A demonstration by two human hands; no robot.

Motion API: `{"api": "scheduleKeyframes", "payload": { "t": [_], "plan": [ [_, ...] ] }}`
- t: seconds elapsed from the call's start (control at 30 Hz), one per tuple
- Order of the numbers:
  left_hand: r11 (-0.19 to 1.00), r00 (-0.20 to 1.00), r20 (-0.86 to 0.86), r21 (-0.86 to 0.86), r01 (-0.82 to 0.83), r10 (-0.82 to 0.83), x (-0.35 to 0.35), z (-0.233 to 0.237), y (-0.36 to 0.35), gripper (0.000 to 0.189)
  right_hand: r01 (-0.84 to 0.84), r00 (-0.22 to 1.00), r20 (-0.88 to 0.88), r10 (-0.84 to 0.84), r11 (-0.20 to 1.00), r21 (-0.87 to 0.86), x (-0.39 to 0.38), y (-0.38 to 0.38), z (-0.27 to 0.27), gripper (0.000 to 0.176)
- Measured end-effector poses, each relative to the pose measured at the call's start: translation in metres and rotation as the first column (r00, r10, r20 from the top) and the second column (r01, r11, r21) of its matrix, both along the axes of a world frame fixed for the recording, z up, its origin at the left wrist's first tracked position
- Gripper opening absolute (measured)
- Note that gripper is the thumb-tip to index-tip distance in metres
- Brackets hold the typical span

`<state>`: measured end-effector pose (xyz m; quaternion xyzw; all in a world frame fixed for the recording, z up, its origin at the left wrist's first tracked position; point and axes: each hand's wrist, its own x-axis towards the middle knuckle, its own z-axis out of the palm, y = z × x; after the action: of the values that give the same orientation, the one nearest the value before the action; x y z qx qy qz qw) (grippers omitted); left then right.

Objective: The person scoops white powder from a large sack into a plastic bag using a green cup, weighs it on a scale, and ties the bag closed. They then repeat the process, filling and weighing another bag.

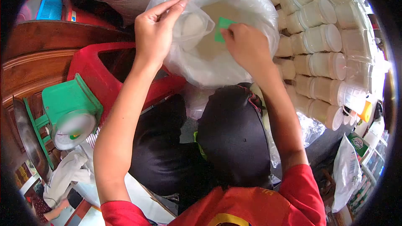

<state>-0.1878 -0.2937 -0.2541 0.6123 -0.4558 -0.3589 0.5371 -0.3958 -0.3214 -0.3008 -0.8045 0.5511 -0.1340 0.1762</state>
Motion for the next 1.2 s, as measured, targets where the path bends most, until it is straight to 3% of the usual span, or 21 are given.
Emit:
{"api": "scheduleKeyframes", "payload": {
  "t": [0.1, 0.17, 0.23, 0.3, 0.4, 0.47, 0.53, 0.6, 0.7, 0.73, 0.83, 0.87, 0.93, 1.0, 1.03, 1.07, 1.1, 1.13, 1.2],
  "plan": [
    [0.998, 0.999, -0.032, 0.056, -0.031, 0.032, -0.002, 0.012, 0.002, 0.023, -0.123, 0.970, -0.180, 0.167, 0.965, 0.231, 0.027, -0.037, -0.027, 0.030],
    [0.997, 0.998, -0.049, 0.073, -0.040, 0.043, -0.003, 0.015, 0.003, 0.022, -0.232, 0.950, -0.184, 0.250, 0.966, 0.114, 0.043, -0.065, -0.075, 0.033],
    [0.995, 0.996, -0.067, 0.089, -0.052, 0.058, -0.004, 0.016, 0.004, 0.022, -0.227, 0.940, -0.239, 0.244, 0.969, 0.097, 0.069, -0.103, -0.132, 0.032],
    [0.997, 0.990, -0.134, 0.070, -0.042, 0.051, -0.004, 0.017, 0.005, 0.022, -0.227, 0.926, -0.291, 0.239, 0.971, 0.077, 0.081, -0.114, -0.150, 0.033],
    [0.998, 0.994, -0.109, 0.066, -0.009, 0.016, -0.003, 0.016, 0.007, 0.024, -0.072, 0.962, -0.251, 0.108, 0.986, 0.150, 0.088, -0.139, -0.156, 0.034],
    [0.997, 0.994, -0.107, 0.071, -0.008, 0.016, -0.006, 0.020, 0.008, 0.024, 0.029, 0.974, -0.226, 0.017, 0.980, 0.199, 0.075, -0.117, -0.152, 0.035],
    [0.996, 0.996, -0.089, 0.088, -0.004, 0.012, -0.004, 0.022, 0.008, 0.023, 0.113, 0.977, -0.203, -0.061, 0.962, 0.251, -0.048, -0.005, -0.129, 0.035],
    [0.997, 0.995, -0.097, 0.080, -0.009, 0.017, 0.000, 0.021, 0.009, 0.023, 0.189, 0.971, -0.197, -0.134, 0.936, 0.298, 0.091, -0.089, -0.141, 0.035],
    [0.998, 0.999, -0.046, 0.060, -0.002, 0.005, 0.006, 0.021, 0.010, 0.021, 0.294, 0.954, -0.167, -0.250, 0.893, 0.341, 0.100, -0.127, -0.152, 0.036],
    [1.000, 0.999, -0.044, 0.024, 0.017, -0.016, 0.008, 0.013, 0.009, 0.021, 0.304, 0.952, -0.145, -0.268, 0.883, 0.358, 0.068, -0.124, -0.149, 0.037],
    [0.994, 0.998, 0.057, -0.104, 0.035, -0.029, 0.007, 0.008, 0.008, 0.024, 0.186, 0.976, 0.015, -0.215, 0.875, 0.447, -0.108, -0.065, -0.161, 0.037],
    [0.999, 0.999, 0.025, -0.020, 0.034, -0.033, 0.006, 0.017, 0.011, 0.024, 0.101, 0.982, 0.089, -0.164, 0.869, 0.484, -0.109, -0.063, -0.175, 0.038],
    [0.983, 0.994, 0.082, -0.170, -0.062, 0.077, 0.000, -0.005, 0.004, 0.022, -0.072, 0.973, 0.221, -0.060, 0.838, 0.541, -0.048, -0.091, -0.182, 0.038],
    [0.988, 0.996, 0.022, -0.134, -0.080, 0.083, 0.002, -0.004, -0.001, 0.022, -0.185, 0.954, 0.298, 0.002, 0.788, 0.587, -0.010, -0.113, -0.165, 0.039],
    [0.991, 0.997, 0.014, -0.110, -0.076, 0.078, 0.004, -0.001, 0.000, 0.022, -0.212, 0.949, 0.316, 0.010, 0.762, 0.612, -0.013, -0.105, -0.160, 0.039],
    [0.983, 0.993, 0.018, -0.148, -0.112, 0.116, 0.005, -0.005, 0.002, 0.022, -0.212, 0.948, 0.317, -0.001, 0.740, 0.638, -0.075, -0.045, -0.166, 0.040],
    [0.972, 0.989, 0.012, -0.186, -0.143, 0.148, 0.005, -0.003, 0.004, 0.023, -0.203, 0.951, 0.308, -0.016, 0.718, 0.665, 0.001, -0.099, -0.151, 0.040],
    [0.978, 0.991, -0.001, -0.164, -0.129, 0.130, 0.005, 0.000, 0.006, 0.025, -0.180, 0.955, 0.294, -0.047, 0.698, 0.693, 0.003, -0.106, -0.152, 0.040],
    [0.977, 0.992, -0.008, -0.169, -0.127, 0.128, 0.004, 0.005, 0.009, 0.025, -0.185, 0.929, 0.367, -0.050, 0.795, 0.577, -0.024, -0.080, -0.116, 0.034]
  ]
}}
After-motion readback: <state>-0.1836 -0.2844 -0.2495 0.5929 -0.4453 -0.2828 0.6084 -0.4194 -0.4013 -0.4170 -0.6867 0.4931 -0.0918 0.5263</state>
